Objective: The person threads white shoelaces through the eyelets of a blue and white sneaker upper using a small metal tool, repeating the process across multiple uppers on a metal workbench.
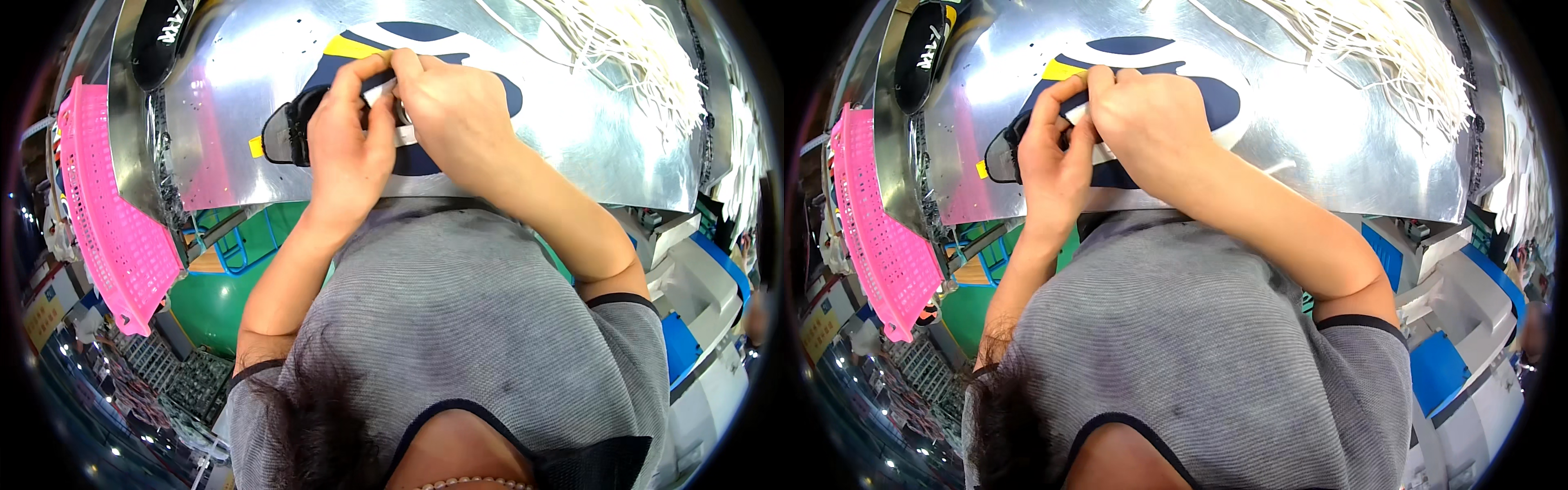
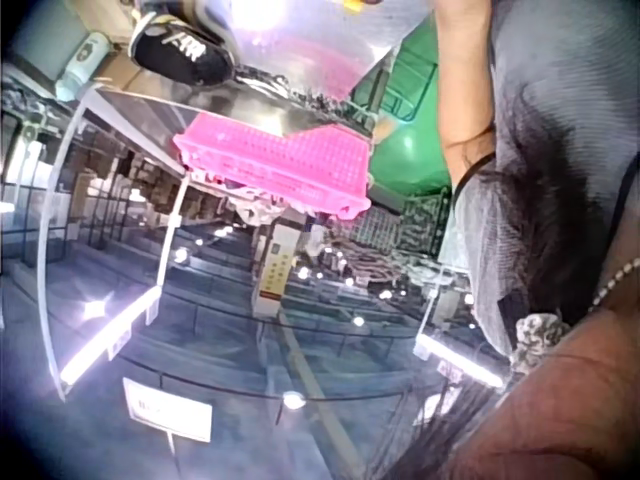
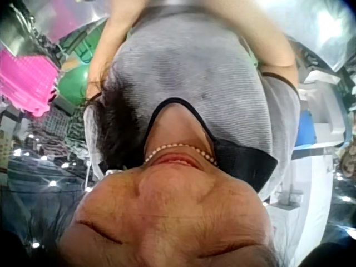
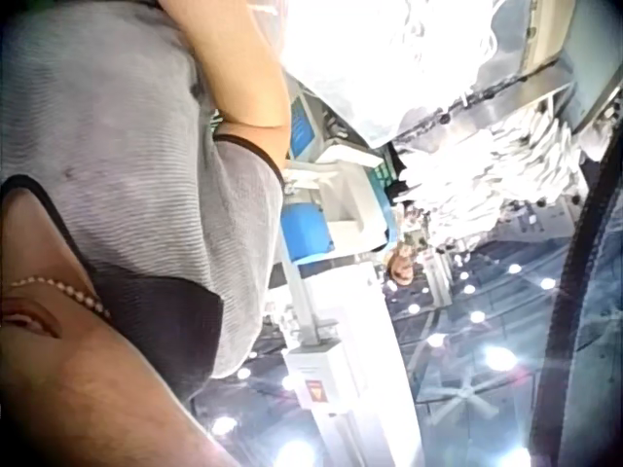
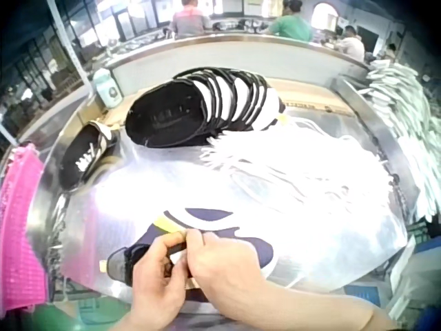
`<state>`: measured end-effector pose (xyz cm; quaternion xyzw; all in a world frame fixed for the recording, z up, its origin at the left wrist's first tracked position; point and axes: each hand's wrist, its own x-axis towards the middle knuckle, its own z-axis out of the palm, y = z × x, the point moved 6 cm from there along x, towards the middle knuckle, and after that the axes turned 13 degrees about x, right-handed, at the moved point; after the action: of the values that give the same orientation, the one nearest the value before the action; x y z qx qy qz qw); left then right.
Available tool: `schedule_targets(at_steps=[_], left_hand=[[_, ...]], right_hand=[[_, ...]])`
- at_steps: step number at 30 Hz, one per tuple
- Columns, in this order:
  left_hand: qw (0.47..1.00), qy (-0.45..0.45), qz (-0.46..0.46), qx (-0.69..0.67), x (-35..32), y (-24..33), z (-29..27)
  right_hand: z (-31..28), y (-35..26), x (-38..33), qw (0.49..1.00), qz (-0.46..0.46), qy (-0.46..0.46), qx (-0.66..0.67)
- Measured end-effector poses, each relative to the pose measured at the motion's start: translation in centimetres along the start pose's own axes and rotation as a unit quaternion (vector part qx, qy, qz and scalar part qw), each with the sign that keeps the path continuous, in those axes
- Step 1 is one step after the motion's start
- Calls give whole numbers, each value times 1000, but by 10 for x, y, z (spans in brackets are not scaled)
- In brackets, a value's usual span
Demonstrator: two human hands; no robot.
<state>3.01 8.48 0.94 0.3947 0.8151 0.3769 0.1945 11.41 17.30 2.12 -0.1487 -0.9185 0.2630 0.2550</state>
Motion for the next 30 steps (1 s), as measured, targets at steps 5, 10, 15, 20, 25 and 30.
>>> schedule_targets(at_steps=[5,10,15,20,25,30], left_hand=[[984,5,-70,-163,9,-22,-5],[997,10,12,-74,10,2,2],[988,-44,-50,-136,15,3,3],[963,-178,-80,-188,9,-6,-25],[988,-148,-36,33,3,22,-20],[995,-93,-35,-22,12,6,6]], right_hand=[[-65,16,-6,992,78,-18,102],[-44,76,-30,919,187,139,317],[-33,62,-34,970,89,193,122],[-35,65,-31,973,70,190,108],[-49,67,-31,940,132,147,280],[-41,39,-31,983,-20,51,175]])
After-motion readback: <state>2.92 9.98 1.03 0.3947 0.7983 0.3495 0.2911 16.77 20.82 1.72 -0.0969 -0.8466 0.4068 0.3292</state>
